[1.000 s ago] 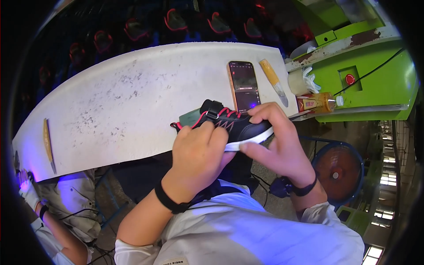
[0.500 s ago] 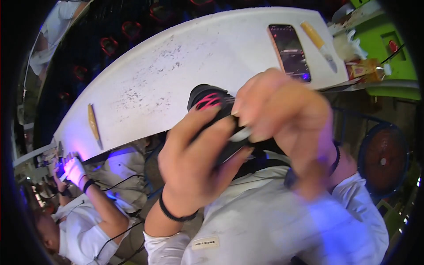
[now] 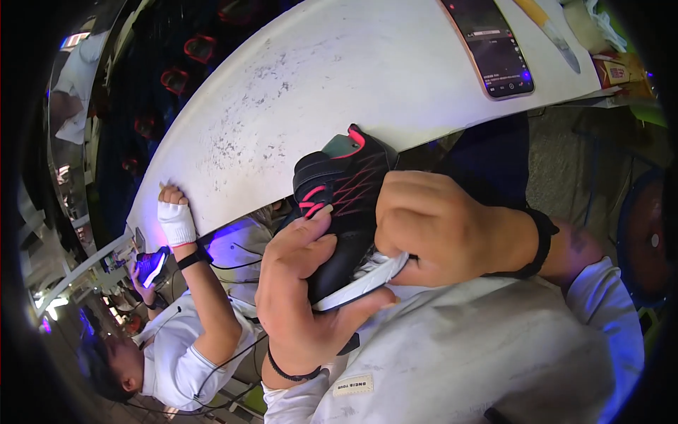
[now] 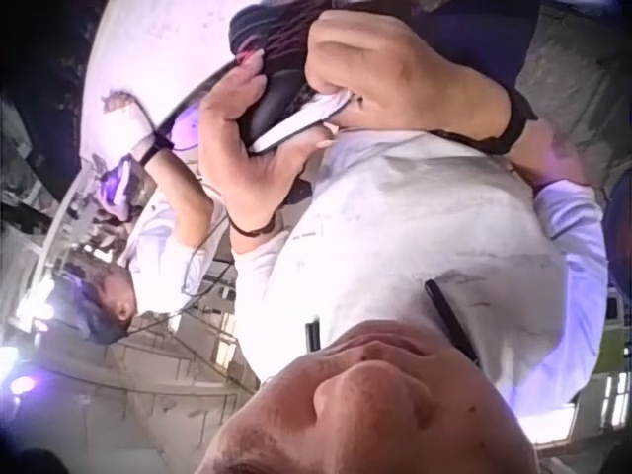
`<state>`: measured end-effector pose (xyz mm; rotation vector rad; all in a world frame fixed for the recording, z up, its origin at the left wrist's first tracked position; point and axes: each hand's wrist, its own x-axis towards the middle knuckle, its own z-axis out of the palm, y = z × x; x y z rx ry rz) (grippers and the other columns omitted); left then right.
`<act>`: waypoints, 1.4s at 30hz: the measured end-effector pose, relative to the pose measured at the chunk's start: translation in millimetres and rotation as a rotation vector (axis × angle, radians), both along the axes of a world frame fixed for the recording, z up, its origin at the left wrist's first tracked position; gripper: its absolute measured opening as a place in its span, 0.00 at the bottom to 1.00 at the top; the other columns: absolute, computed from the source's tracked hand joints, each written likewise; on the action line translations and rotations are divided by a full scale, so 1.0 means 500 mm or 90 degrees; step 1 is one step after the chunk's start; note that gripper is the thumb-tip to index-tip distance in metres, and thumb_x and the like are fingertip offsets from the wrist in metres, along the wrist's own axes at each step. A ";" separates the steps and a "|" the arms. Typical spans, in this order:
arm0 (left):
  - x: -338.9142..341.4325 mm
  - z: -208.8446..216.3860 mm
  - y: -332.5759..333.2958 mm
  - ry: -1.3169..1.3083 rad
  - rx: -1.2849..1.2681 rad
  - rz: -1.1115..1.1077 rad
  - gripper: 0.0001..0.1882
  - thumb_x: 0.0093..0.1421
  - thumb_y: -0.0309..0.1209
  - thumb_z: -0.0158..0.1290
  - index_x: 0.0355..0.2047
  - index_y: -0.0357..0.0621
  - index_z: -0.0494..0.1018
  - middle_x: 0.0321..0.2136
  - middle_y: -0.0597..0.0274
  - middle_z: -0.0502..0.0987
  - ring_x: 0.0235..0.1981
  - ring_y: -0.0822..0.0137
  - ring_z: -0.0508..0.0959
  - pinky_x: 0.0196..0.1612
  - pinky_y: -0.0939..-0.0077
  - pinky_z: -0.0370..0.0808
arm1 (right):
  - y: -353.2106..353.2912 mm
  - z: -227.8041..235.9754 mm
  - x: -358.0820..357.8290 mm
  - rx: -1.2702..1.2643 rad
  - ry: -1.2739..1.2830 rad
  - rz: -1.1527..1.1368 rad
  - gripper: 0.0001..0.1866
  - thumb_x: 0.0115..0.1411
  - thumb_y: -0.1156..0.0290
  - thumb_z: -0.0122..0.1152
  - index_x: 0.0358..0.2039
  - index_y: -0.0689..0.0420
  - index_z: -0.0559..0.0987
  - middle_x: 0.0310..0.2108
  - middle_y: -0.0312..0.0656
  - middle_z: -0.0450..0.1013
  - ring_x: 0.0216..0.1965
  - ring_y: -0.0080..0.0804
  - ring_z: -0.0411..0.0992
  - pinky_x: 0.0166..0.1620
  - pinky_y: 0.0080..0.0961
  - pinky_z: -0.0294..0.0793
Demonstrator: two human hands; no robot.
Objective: Inspecting and cleaning finished shoes at a quality control station.
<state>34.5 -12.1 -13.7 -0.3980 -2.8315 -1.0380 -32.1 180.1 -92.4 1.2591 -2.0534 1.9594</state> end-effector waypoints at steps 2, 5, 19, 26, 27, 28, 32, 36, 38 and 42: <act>-0.009 0.007 0.007 0.000 0.003 0.000 0.40 0.39 0.52 0.74 0.39 0.30 0.72 0.42 0.35 0.80 0.44 0.44 0.82 0.51 0.52 0.78 | 0.000 -0.009 -0.003 -0.017 0.034 -0.013 0.20 0.37 0.72 0.73 0.27 0.55 0.70 0.29 0.40 0.64 0.30 0.41 0.68 0.32 0.36 0.70; -0.023 0.005 0.001 0.053 -0.032 -0.079 0.36 0.41 0.50 0.74 0.36 0.29 0.73 0.39 0.37 0.81 0.41 0.45 0.83 0.51 0.51 0.79 | -0.004 -0.021 -0.018 -0.026 0.058 -0.028 0.20 0.35 0.72 0.73 0.27 0.55 0.70 0.29 0.40 0.64 0.31 0.40 0.68 0.33 0.35 0.70; -0.035 -0.063 -0.108 0.115 0.100 -0.113 0.31 0.41 0.46 0.77 0.33 0.35 0.75 0.38 0.45 0.83 0.41 0.49 0.84 0.50 0.49 0.80 | -0.034 -0.033 -0.053 0.123 0.060 -0.019 0.26 0.32 0.67 0.78 0.29 0.55 0.70 0.28 0.39 0.67 0.29 0.40 0.72 0.30 0.35 0.72; -0.059 -0.031 -0.109 -0.468 -0.087 0.080 0.49 0.49 0.44 0.68 0.64 0.31 0.59 0.44 0.47 0.80 0.47 0.59 0.81 0.50 0.69 0.75 | -0.103 -0.015 -0.018 0.265 0.142 -0.037 0.18 0.38 0.63 0.73 0.23 0.53 0.71 0.25 0.38 0.66 0.27 0.37 0.71 0.29 0.34 0.71; -0.052 -0.045 -0.121 -0.452 -0.086 0.083 0.49 0.49 0.44 0.68 0.64 0.31 0.59 0.44 0.47 0.80 0.47 0.59 0.81 0.50 0.69 0.75 | -0.108 -0.009 -0.023 0.259 0.154 -0.048 0.17 0.38 0.63 0.72 0.23 0.53 0.72 0.26 0.37 0.67 0.28 0.37 0.72 0.30 0.34 0.72; -0.041 -0.070 -0.138 -0.428 0.040 0.085 0.49 0.49 0.43 0.68 0.64 0.31 0.58 0.44 0.48 0.80 0.46 0.60 0.80 0.50 0.69 0.75 | -0.086 0.004 -0.042 0.227 0.157 0.041 0.19 0.40 0.65 0.77 0.30 0.55 0.76 0.30 0.42 0.72 0.34 0.37 0.75 0.34 0.31 0.74; -0.038 -0.097 -0.119 -0.309 0.510 0.068 0.58 0.48 0.44 0.71 0.70 0.35 0.48 0.53 0.47 0.73 0.55 0.57 0.76 0.60 0.64 0.71 | -0.009 0.038 -0.093 -0.081 -0.044 -0.166 0.18 0.50 0.62 0.74 0.36 0.58 0.77 0.31 0.37 0.71 0.34 0.26 0.70 0.39 0.24 0.71; -0.128 -0.061 -0.018 -0.022 0.479 0.009 0.70 0.38 0.46 0.78 0.72 0.41 0.43 0.62 0.45 0.64 0.62 0.54 0.69 0.64 0.59 0.67 | 0.002 0.128 -0.149 -0.286 -0.387 -0.030 0.29 0.65 0.43 0.58 0.43 0.61 0.78 0.33 0.32 0.73 0.36 0.15 0.69 0.44 0.16 0.68; -0.178 -0.033 -0.005 0.091 0.203 -0.009 0.60 0.35 0.43 0.79 0.65 0.39 0.57 0.52 0.46 0.73 0.52 0.54 0.77 0.55 0.62 0.74 | 0.007 0.138 -0.175 -0.221 -0.446 0.006 0.28 0.67 0.44 0.56 0.41 0.60 0.79 0.35 0.34 0.75 0.39 0.17 0.71 0.45 0.18 0.70; -0.214 0.038 0.007 0.001 0.016 0.002 0.40 0.32 0.41 0.79 0.43 0.36 0.73 0.30 0.52 0.81 0.34 0.58 0.83 0.41 0.69 0.78 | -0.005 0.119 -0.188 -0.114 -0.270 0.046 0.41 0.59 0.34 0.58 0.57 0.60 0.72 0.47 0.41 0.72 0.51 0.27 0.69 0.55 0.28 0.70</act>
